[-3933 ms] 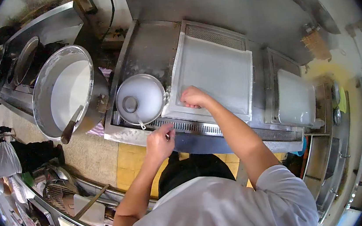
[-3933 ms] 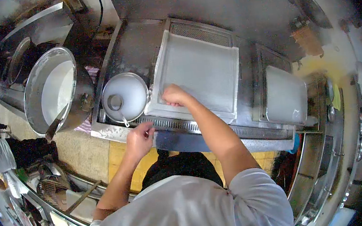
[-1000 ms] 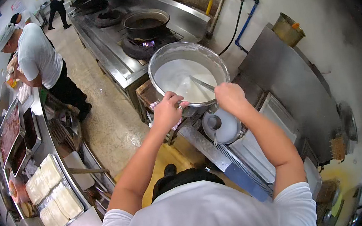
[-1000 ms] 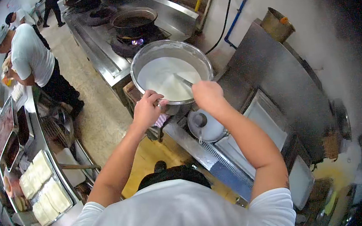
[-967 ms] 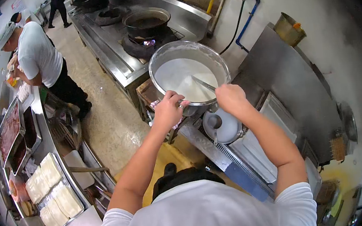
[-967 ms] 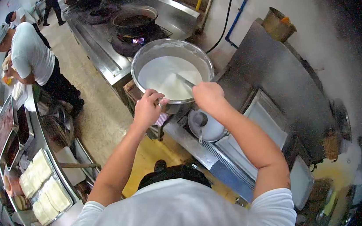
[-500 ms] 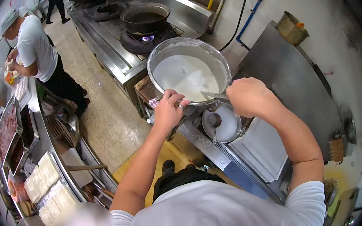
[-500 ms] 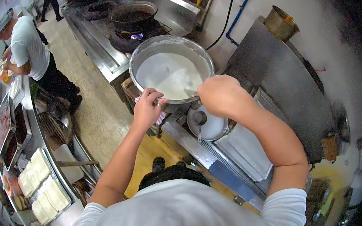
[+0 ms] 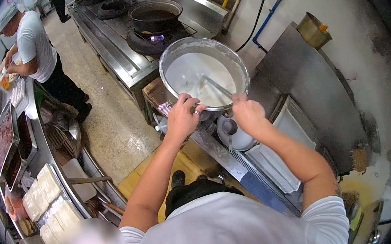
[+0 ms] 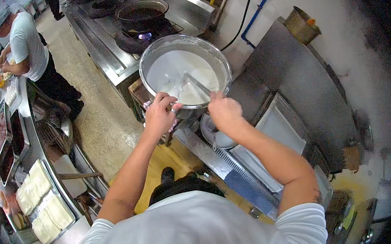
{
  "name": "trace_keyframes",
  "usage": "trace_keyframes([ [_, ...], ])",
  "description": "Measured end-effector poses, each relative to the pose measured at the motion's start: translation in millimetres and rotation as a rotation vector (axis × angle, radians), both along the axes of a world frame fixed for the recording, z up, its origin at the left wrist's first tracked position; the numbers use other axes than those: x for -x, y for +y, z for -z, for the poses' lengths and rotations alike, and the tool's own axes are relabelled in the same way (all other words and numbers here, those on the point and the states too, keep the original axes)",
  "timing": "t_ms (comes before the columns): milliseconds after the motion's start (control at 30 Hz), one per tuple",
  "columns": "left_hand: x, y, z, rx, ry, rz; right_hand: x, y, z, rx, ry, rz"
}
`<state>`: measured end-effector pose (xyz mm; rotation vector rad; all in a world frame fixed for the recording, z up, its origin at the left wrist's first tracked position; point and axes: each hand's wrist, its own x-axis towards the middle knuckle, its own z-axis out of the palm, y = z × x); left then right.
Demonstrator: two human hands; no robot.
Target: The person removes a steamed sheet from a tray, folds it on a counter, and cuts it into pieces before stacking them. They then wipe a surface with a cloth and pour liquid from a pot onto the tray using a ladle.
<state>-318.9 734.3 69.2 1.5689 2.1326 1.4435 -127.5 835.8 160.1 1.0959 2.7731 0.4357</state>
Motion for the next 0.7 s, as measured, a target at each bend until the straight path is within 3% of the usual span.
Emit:
trace_keyframes([
  [167, 1, -1, 1, -0.036, 0.001, -0.006, -16, 30, -42, 0.107, -0.231, -0.066],
  [367, 1, -1, -3, -0.006, -0.042, -0.005, 41, 42, -129, 0.508, -0.6, 0.254],
  [467, 2, 0, -2, -0.014, -0.016, -0.004, 52, 37, -153, 0.677, -0.504, 0.326],
  [567, 3, 1, 0, -0.021, -0.014, 0.004, 49, 43, -141, 0.771, -0.463, 0.282],
  [667, 4, 1, 1, -0.046, -0.011, 0.011, 43, 32, -91, 0.671, -0.363, 0.112],
  [700, 4, 1, 1, -0.058, -0.003, 0.015, 39, 21, -66, 0.557, -0.223, 0.063],
])
